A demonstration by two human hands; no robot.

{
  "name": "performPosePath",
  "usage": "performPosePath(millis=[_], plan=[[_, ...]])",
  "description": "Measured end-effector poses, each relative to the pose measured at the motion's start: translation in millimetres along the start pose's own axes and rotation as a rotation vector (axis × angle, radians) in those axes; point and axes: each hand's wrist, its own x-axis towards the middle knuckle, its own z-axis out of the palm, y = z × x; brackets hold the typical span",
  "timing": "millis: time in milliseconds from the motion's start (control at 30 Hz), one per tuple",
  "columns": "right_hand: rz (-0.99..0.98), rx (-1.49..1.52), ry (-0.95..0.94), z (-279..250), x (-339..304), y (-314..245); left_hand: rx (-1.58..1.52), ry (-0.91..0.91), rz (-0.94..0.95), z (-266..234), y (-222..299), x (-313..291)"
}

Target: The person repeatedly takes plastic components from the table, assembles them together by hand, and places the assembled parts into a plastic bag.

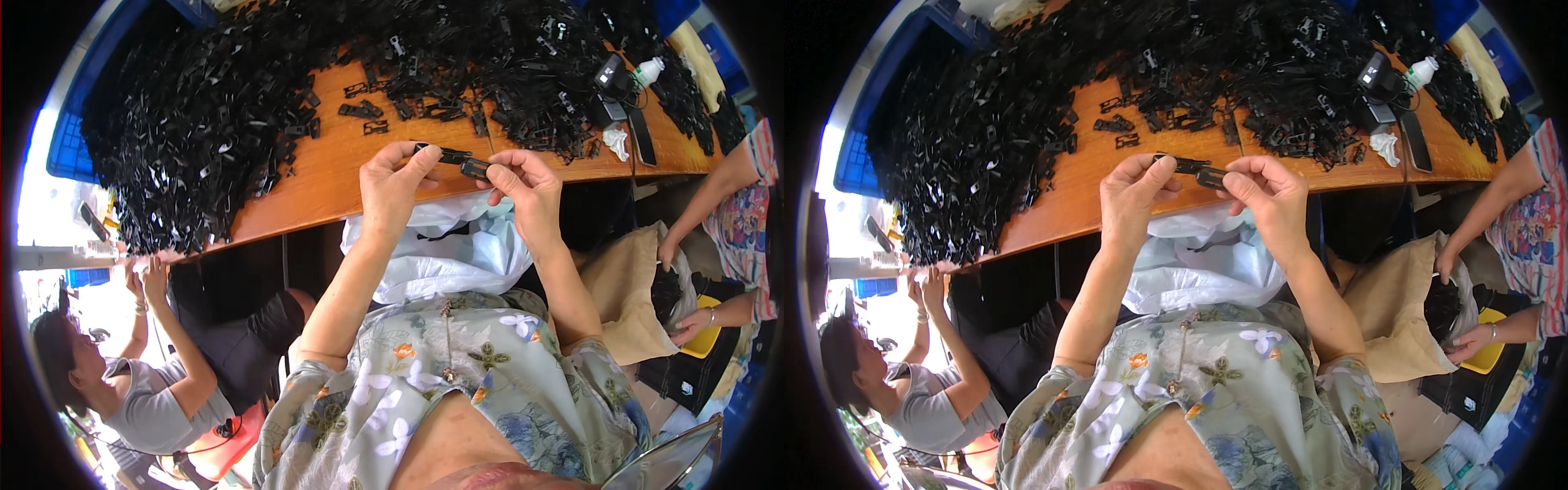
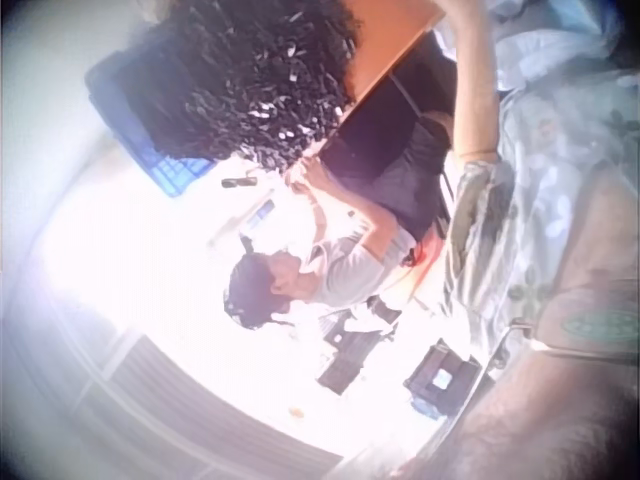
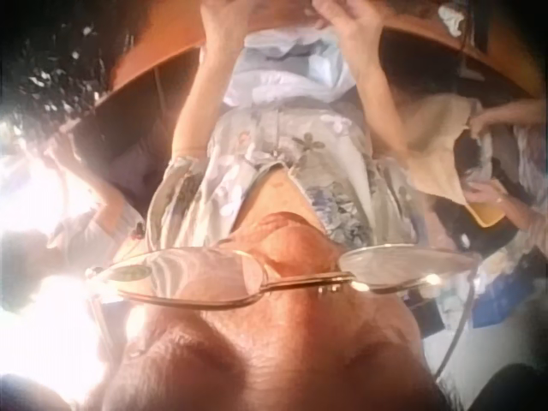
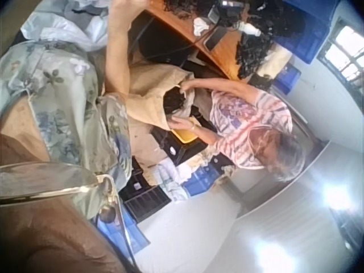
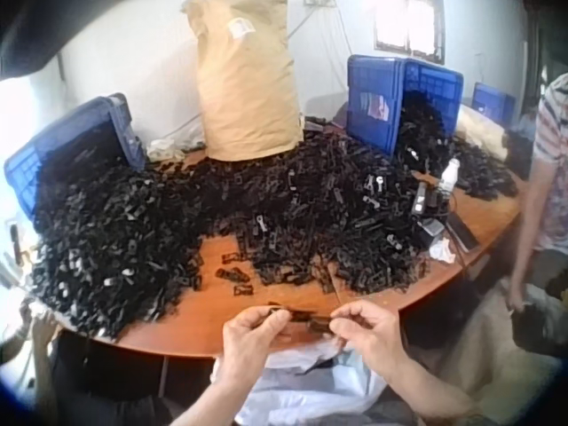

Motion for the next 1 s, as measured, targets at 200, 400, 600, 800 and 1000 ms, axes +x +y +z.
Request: performPosePath(millis=[200,400,600,800,1000], plan=[[-0.102,-0.154,-0.056,18,-9,3,-0.181,-0.052,-0.185,-3,-6,-23],[-0.18,-0.232,-0.055,23,-14,8,-0.05,-0.033,-0.085,-4,-6,-31],[-0.159,-0.257,-0.07,20,-15,9,0.278,-0.037,0.05,-1,0,-38],[-0.088,-0.35,-0.184,10,-16,5,0.324,-0.158,0.059,4,-3,-39],[-0.303,-0.625,-0.225,3,-17,-6,0.124,-0.164,0.014,-16,-24,-50]])
